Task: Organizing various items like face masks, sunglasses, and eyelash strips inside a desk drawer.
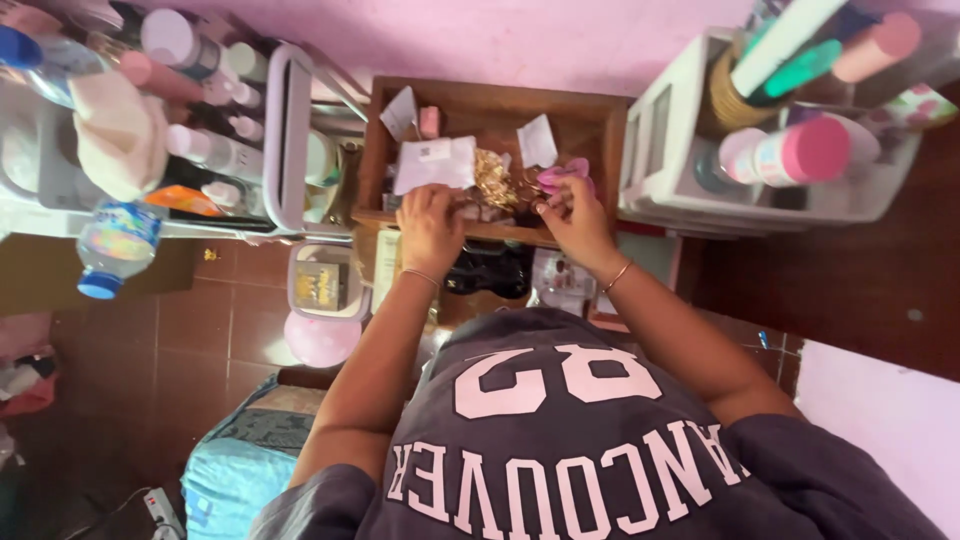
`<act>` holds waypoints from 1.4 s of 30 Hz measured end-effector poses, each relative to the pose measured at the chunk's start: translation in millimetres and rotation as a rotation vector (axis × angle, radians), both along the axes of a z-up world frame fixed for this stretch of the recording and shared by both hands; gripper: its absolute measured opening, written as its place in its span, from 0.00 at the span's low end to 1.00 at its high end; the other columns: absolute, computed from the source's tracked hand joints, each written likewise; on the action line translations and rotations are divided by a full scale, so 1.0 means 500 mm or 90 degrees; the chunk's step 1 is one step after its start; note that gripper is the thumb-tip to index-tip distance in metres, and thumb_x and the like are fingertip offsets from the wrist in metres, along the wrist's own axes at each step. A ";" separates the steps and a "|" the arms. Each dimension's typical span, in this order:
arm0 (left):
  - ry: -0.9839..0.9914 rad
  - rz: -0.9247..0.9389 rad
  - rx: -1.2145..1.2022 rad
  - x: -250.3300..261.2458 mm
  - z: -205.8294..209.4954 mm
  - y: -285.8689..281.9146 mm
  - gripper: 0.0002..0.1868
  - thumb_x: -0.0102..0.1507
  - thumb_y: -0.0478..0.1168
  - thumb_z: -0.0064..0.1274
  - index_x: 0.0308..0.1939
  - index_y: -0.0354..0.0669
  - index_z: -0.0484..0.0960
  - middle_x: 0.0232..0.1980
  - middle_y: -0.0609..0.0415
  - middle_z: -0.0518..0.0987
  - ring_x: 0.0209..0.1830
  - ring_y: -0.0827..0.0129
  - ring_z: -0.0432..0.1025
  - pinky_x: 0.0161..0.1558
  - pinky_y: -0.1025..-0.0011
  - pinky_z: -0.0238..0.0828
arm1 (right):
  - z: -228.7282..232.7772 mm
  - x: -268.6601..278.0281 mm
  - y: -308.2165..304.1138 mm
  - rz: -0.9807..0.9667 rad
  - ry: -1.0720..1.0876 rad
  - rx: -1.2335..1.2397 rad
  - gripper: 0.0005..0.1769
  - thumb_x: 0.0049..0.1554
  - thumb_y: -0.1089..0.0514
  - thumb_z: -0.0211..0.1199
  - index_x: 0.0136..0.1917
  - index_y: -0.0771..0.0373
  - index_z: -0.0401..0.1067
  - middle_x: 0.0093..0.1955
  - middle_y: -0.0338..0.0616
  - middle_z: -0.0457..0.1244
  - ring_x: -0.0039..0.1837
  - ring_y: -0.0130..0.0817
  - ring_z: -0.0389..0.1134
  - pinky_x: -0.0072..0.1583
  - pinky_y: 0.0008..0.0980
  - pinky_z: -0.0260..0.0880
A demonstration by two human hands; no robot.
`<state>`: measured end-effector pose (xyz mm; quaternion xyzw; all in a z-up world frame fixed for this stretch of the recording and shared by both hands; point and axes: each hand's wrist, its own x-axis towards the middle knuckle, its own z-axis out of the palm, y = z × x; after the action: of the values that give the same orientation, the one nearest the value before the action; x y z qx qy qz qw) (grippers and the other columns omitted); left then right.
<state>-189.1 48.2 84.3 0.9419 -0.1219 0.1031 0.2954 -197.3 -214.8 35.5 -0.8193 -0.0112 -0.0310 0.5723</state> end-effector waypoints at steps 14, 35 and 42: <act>0.012 0.023 0.072 0.209 -0.056 0.084 0.22 0.54 0.37 0.65 0.52 0.55 0.81 0.51 0.57 0.74 0.57 0.56 0.68 0.53 0.54 0.63 | -0.163 0.240 0.119 0.094 0.082 -0.188 0.21 0.66 0.50 0.58 0.63 0.70 0.71 0.56 0.61 0.69 0.58 0.54 0.70 0.59 0.45 0.70; 0.065 -0.162 -0.159 0.230 -0.019 0.062 0.27 0.49 0.51 0.75 0.46 0.46 0.81 0.40 0.56 0.78 0.44 0.57 0.74 0.48 0.57 0.70 | -0.024 0.246 0.039 0.296 0.239 -0.100 0.12 0.59 0.53 0.67 0.50 0.63 0.74 0.45 0.42 0.67 0.47 0.30 0.66 0.49 0.32 0.67; 0.241 -0.308 -0.230 0.259 0.041 -0.008 0.25 0.57 0.48 0.69 0.53 0.39 0.82 0.45 0.47 0.82 0.45 0.54 0.78 0.50 0.61 0.73 | 0.150 0.243 0.028 0.204 0.206 0.025 0.12 0.65 0.56 0.60 0.57 0.65 0.72 0.50 0.42 0.68 0.51 0.25 0.65 0.53 0.28 0.69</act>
<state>-59.6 44.2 105.0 0.8209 -0.2646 -0.1260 0.4901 -75.8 -200.8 110.3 -0.7899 -0.0488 0.1917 0.5804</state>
